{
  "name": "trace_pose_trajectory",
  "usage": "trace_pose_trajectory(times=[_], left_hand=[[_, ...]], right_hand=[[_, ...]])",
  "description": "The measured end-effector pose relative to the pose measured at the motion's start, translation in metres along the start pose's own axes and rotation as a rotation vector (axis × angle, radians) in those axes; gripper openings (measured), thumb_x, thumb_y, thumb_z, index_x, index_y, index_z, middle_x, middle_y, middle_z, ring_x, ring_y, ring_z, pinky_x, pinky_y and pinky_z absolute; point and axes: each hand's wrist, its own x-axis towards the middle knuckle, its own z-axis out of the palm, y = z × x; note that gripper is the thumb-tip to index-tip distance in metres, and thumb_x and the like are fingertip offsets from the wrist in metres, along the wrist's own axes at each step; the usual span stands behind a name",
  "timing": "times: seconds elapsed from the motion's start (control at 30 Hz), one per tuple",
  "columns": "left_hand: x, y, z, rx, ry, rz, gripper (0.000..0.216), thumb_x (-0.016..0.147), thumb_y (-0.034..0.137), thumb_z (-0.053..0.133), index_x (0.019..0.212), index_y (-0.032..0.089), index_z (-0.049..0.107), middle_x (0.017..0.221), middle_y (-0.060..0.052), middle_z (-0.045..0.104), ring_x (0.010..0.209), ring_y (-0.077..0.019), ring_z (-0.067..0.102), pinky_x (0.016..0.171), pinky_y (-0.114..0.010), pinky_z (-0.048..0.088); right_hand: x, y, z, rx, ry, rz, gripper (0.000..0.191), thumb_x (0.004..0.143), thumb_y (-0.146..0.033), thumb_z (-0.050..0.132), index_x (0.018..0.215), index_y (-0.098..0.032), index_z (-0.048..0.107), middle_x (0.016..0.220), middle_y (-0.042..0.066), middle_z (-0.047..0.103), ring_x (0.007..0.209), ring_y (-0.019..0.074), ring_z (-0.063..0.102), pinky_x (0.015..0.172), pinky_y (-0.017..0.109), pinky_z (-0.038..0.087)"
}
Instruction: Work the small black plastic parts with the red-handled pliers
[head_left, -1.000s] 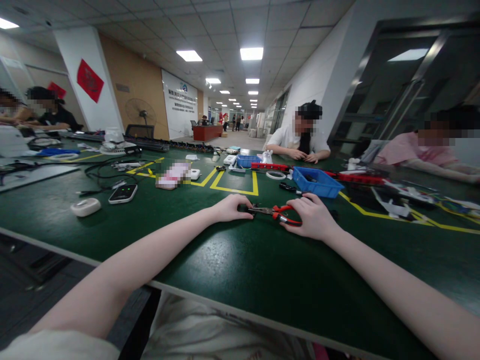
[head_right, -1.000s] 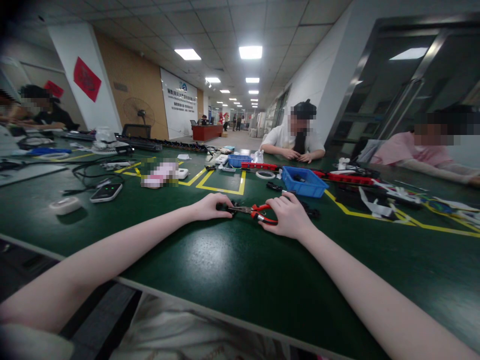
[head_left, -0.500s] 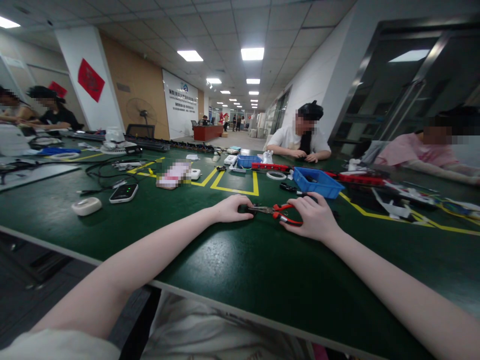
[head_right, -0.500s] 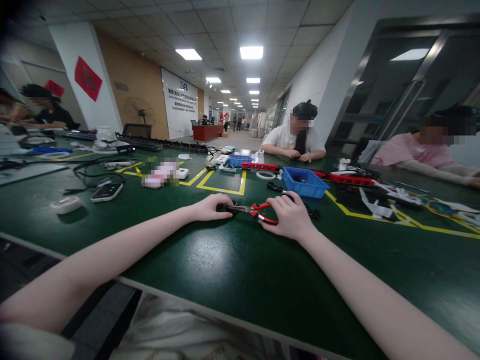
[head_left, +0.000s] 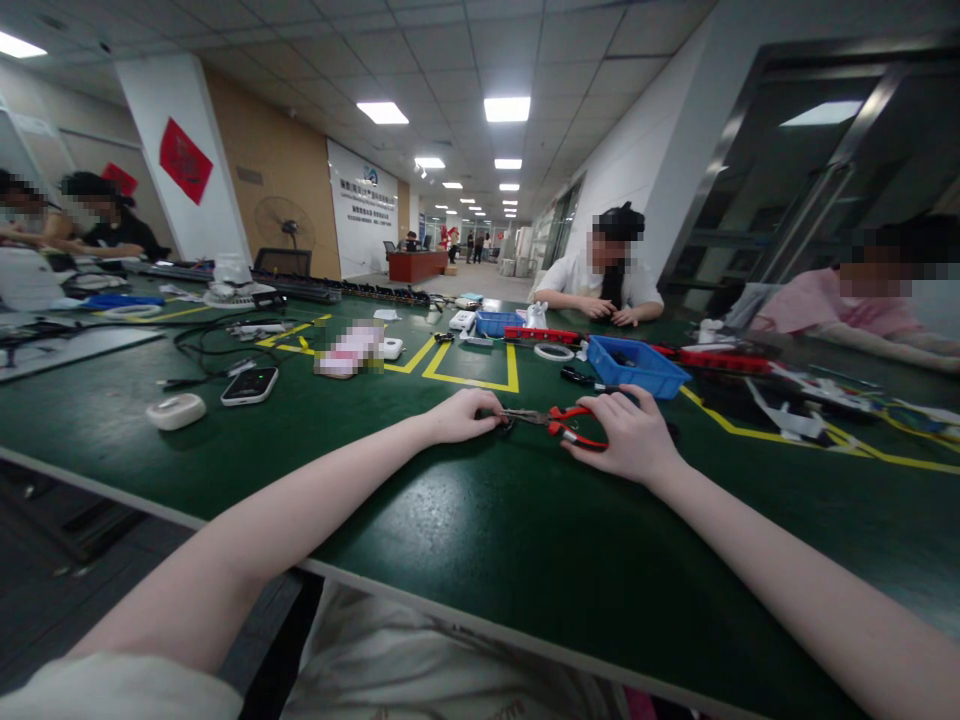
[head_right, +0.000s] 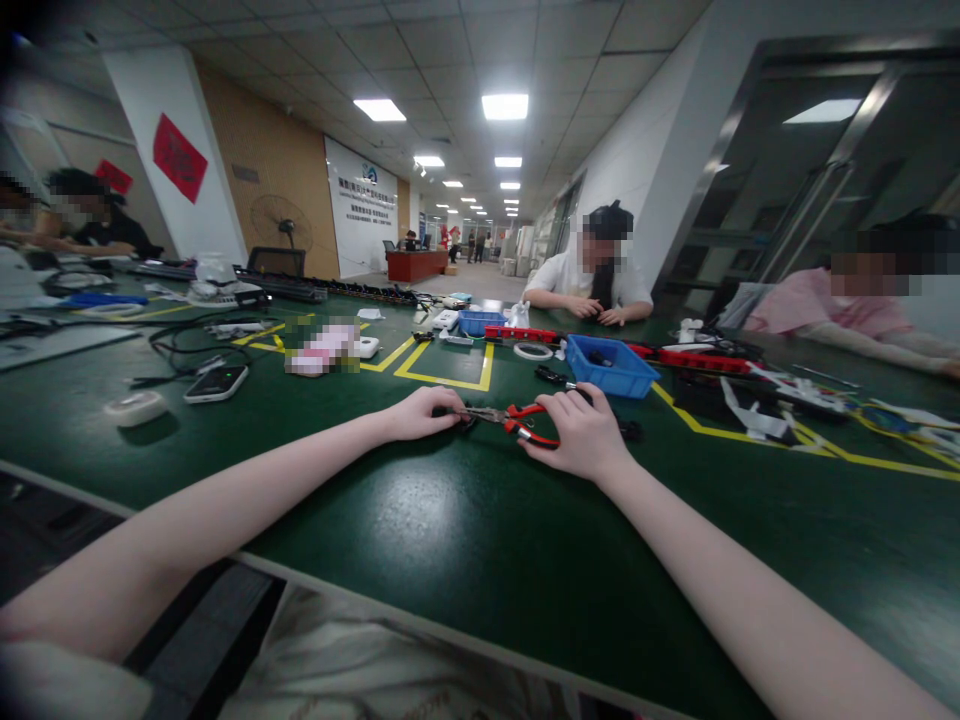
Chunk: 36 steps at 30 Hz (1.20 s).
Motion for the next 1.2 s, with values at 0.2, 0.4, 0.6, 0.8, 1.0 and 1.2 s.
trace_pose_trajectory(times=[0.2,0.4,0.6,0.8,1.0,1.2], left_hand=[[0.0,-0.001,0.001,0.015,0.024,-0.023,0.017,0.082,0.014,0.056,0.089,0.015,0.071,0.095,-0.006,0.071,0.089,-0.0179,0.064,0.087,-0.03,0.048],[-0.001,0.0,0.0,0.012,0.009,-0.039,0.016,0.083,0.015,0.056,0.09,0.015,0.07,0.096,-0.006,0.07,0.09,-0.0182,0.063,0.087,-0.031,0.049],[-0.001,-0.002,0.001,0.001,0.043,0.024,0.02,0.078,0.012,0.059,0.096,0.014,0.069,0.113,-0.01,0.063,0.108,-0.0225,0.06,0.102,-0.037,0.045],[-0.004,-0.002,0.001,0.004,0.099,0.016,0.023,0.08,0.014,0.058,0.101,0.015,0.067,0.121,-0.012,0.057,0.114,-0.0242,0.057,0.107,-0.041,0.042],[0.002,0.026,-0.013,0.045,0.378,0.117,0.03,0.085,0.012,0.05,0.113,0.017,0.061,0.118,-0.012,0.058,0.117,-0.0229,0.055,0.104,-0.041,0.044],[-0.02,0.139,-0.023,0.072,0.422,0.521,0.037,0.09,0.029,0.051,0.127,0.031,0.051,0.114,-0.004,0.065,0.106,-0.0197,0.062,0.092,-0.034,0.054]], right_hand=[[0.001,0.0,0.0,0.006,-0.038,-0.032,0.047,0.081,-0.055,0.058,0.107,-0.015,0.064,0.092,0.011,0.069,0.09,0.0275,0.062,0.102,0.046,0.032],[0.0,0.0,0.0,0.035,-0.051,-0.002,0.046,0.08,-0.054,0.059,0.107,-0.018,0.064,0.093,0.01,0.069,0.091,0.0289,0.062,0.103,0.049,0.032],[0.0,0.0,0.001,0.024,-0.043,0.009,0.046,0.08,-0.055,0.058,0.107,-0.018,0.063,0.092,0.01,0.069,0.09,0.0285,0.062,0.102,0.048,0.032],[-0.001,0.002,0.003,0.026,-0.03,0.033,0.045,0.081,-0.054,0.058,0.107,-0.017,0.062,0.093,0.01,0.069,0.091,0.0281,0.062,0.102,0.048,0.031],[-0.001,0.003,0.004,0.039,-0.029,0.062,0.046,0.08,-0.055,0.059,0.108,-0.018,0.06,0.096,0.01,0.069,0.093,0.0287,0.062,0.102,0.048,0.032],[-0.005,0.004,0.007,0.038,-0.07,0.074,0.049,0.081,-0.056,0.056,0.11,-0.017,0.062,0.1,0.012,0.069,0.098,0.0308,0.059,0.105,0.051,0.029]])
